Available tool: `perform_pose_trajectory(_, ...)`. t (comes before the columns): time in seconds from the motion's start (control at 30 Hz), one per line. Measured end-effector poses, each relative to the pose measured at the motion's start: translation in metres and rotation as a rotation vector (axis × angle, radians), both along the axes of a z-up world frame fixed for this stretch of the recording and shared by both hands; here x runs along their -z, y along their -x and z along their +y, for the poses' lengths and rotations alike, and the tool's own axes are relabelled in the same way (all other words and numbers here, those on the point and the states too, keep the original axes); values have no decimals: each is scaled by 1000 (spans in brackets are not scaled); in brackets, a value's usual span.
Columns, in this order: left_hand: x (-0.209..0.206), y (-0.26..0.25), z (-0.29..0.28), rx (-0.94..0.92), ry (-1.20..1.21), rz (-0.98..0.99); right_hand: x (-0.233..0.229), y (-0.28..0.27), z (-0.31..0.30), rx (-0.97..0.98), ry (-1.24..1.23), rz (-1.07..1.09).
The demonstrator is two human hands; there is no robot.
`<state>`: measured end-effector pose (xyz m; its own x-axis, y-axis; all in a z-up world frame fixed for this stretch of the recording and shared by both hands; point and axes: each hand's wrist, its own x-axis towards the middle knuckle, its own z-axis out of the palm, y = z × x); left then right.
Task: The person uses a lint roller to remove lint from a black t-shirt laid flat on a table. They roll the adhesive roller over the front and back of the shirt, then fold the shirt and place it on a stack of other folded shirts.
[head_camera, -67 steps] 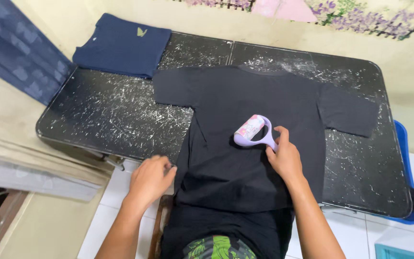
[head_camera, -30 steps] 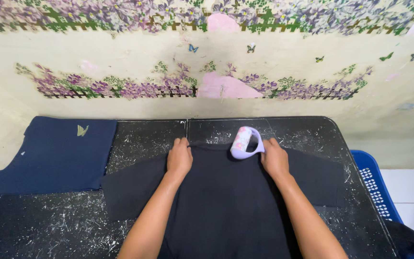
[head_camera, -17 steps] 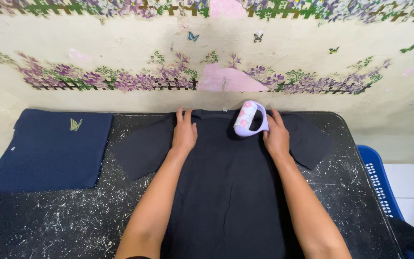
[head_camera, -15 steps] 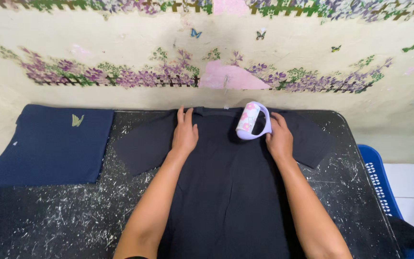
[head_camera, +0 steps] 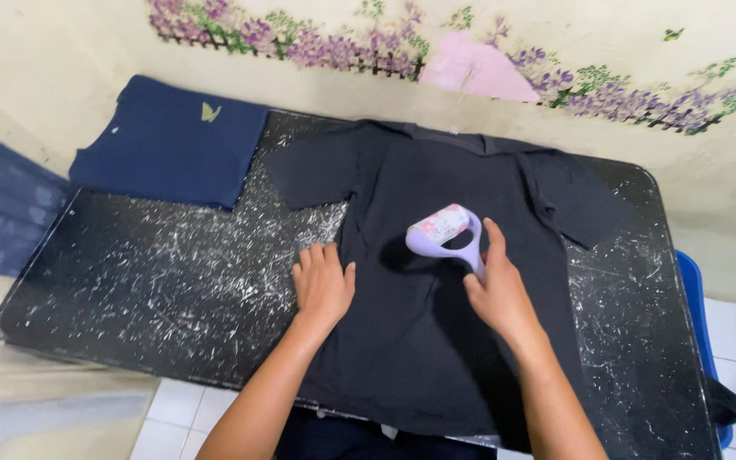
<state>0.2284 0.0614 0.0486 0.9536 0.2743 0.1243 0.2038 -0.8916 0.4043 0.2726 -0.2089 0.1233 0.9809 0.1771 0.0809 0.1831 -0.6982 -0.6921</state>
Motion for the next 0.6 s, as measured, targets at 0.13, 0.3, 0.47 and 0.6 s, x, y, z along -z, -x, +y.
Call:
perform_pose_trajectory(0.13,12,-6,5,-63,70,-78,14,50,33,-67,-28,-94)
perform_pose_trajectory(0.3,22,-39,22,-87,88,14,29,75,59,-33,-22,-120)
perform_pose_trajectory(0.47,28,-46,42,-72,163,-11,37,71,79,32,6,-67)
perform_pose_trajectory(0.6,22,-46,55,-54,224,-8,45,62,96,41,-25,-85)
